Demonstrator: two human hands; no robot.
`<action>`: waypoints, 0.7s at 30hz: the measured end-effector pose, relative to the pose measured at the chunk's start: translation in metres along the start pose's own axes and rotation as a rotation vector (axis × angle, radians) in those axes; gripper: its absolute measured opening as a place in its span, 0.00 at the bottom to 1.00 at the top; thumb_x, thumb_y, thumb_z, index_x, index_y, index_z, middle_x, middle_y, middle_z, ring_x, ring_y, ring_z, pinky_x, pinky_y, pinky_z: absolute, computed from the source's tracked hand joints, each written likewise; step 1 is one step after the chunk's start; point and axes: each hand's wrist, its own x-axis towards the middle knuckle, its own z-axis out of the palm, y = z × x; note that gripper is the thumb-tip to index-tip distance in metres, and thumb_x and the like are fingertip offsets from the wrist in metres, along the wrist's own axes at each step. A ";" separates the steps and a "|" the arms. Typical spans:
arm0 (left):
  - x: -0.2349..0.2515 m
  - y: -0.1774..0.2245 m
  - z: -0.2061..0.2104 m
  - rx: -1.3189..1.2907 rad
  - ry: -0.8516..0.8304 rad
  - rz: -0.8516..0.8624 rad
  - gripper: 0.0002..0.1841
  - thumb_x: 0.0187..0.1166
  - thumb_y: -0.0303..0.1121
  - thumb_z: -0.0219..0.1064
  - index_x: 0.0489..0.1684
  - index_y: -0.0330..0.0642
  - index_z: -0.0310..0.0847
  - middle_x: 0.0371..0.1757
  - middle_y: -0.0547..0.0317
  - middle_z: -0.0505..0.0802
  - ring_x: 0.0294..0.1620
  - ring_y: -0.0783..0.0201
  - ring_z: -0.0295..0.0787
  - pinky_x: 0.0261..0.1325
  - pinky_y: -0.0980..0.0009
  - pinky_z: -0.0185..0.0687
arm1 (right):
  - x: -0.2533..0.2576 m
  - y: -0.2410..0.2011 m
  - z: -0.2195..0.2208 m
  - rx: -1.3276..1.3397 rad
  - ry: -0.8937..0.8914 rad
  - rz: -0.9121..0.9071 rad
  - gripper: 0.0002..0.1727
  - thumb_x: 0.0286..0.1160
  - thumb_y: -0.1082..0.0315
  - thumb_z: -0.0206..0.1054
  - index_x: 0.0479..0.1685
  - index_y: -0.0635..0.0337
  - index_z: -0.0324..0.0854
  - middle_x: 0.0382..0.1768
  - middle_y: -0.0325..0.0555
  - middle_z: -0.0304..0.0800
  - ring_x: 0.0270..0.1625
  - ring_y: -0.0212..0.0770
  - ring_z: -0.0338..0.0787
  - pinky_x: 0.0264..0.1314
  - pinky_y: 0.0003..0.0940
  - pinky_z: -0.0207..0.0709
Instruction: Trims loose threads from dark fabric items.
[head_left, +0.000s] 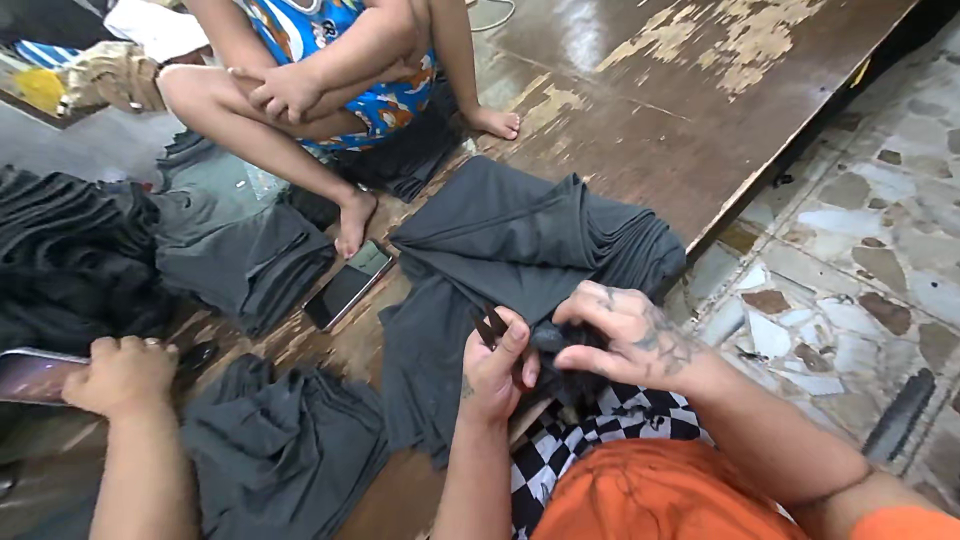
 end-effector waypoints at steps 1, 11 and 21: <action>0.000 0.000 0.000 -0.001 0.007 0.005 0.06 0.79 0.36 0.71 0.33 0.49 0.83 0.19 0.72 0.86 0.13 0.80 0.78 0.17 0.83 0.77 | 0.001 0.001 0.005 -0.004 0.009 -0.029 0.18 0.84 0.57 0.63 0.41 0.64 0.88 0.35 0.53 0.92 0.38 0.45 0.92 0.41 0.36 0.84; 0.000 0.004 0.006 -0.015 0.084 -0.025 0.12 0.84 0.26 0.58 0.27 0.47 0.79 0.15 0.71 0.84 0.11 0.80 0.77 0.16 0.83 0.76 | -0.014 0.021 -0.027 0.427 -0.180 -0.080 0.26 0.91 0.56 0.56 0.25 0.67 0.78 0.24 0.52 0.83 0.36 0.38 0.88 0.78 0.40 0.73; -0.002 0.007 0.005 0.076 0.044 -0.019 0.10 0.83 0.26 0.57 0.30 0.47 0.78 0.17 0.73 0.85 0.12 0.81 0.76 0.17 0.84 0.75 | 0.000 0.003 -0.004 0.062 -0.040 -0.055 0.14 0.84 0.64 0.61 0.36 0.64 0.87 0.32 0.53 0.90 0.37 0.42 0.90 0.43 0.32 0.82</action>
